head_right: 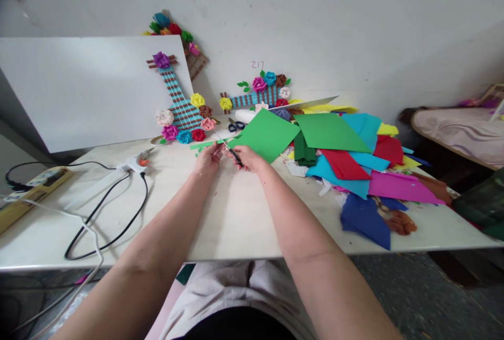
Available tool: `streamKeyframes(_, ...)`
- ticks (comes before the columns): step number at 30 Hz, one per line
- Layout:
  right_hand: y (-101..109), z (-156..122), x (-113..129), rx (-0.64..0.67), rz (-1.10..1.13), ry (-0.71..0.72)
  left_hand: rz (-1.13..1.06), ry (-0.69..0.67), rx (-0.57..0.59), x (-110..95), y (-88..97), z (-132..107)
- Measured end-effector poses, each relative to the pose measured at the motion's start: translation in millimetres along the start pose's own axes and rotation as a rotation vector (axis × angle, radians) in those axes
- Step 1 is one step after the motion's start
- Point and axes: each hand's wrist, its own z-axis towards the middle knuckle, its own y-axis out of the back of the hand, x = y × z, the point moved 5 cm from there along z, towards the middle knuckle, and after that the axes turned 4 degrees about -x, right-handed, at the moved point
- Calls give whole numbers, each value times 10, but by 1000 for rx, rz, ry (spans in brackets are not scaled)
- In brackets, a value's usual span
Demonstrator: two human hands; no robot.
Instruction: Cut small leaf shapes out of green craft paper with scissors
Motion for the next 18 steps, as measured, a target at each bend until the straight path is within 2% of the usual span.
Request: streamKeyframes(18,-10,-51,66,-1,-28,-4,18,-21,18,-20,-2,-10)
